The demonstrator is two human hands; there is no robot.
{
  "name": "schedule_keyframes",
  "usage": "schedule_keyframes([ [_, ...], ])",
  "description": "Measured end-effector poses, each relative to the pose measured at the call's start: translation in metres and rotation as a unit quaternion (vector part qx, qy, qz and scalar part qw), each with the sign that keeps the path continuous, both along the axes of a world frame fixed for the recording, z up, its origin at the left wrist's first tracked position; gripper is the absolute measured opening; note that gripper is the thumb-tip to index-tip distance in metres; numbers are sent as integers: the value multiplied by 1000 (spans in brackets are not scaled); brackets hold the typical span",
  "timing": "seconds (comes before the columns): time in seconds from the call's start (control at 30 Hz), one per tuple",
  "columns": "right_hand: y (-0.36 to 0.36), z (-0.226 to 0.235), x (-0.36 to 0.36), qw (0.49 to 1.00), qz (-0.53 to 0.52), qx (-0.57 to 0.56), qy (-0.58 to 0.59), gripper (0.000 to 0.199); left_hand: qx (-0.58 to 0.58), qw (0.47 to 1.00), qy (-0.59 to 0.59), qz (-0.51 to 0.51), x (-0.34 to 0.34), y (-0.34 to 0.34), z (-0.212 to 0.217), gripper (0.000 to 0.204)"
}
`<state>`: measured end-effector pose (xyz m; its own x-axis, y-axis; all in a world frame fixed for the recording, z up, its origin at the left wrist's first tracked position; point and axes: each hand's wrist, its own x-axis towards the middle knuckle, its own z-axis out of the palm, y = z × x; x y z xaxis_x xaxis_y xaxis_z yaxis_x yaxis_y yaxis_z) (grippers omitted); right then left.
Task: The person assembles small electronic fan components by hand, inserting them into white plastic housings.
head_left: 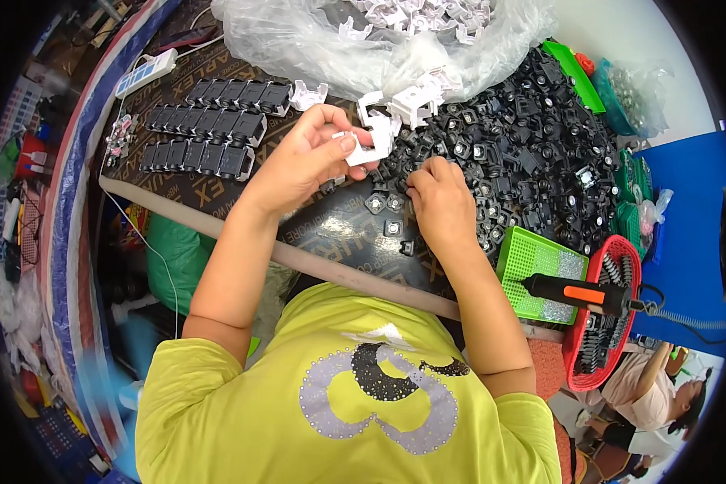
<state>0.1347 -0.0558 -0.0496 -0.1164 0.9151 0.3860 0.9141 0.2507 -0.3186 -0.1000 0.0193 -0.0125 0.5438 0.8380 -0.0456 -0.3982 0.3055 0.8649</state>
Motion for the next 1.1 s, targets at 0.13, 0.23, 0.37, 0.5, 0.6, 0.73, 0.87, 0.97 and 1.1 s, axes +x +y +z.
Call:
schedule_keyframes([
  [0.13, 1, -5, 3, 1000, -23, 7, -5, 4, -34, 997, -53, -43, -4, -6, -11, 25],
  [0.23, 0, 1, 8, 995, -10, -17, 103, 8, -16, 998, -33, -47, 2, -16, -17, 24],
  [0.37, -5, 14, 20, 879, -89, -192, 427, 8, 54, 995, 74, -42, 9, -24, -22, 24],
  [0.5, -13, 26, 36, 572, 49, -292, 765, 12, 65, 992, 68, -82, 17, -32, -30, 30],
  [0.6, -22, 33, 35, 551, 66, -300, 776, 22, -13, 991, 69, -117, 24, -39, -22, 32],
  [0.73, -30, 26, 42, 548, 115, -308, 769, 14, 61, 981, 132, -129, 26, -38, -32, 37],
  [0.87, -36, 28, 33, 513, 86, -397, 757, 12, 99, 981, 132, -104, 30, -45, -40, 44],
  [0.97, -40, 20, 25, 488, 89, -429, 755, 15, 112, 981, 120, -104, 35, -50, -45, 42],
  [1.1, -43, 15, 19, 448, 79, -429, 780, 16, 127, 979, 139, -82, 37, -55, -40, 41],
])
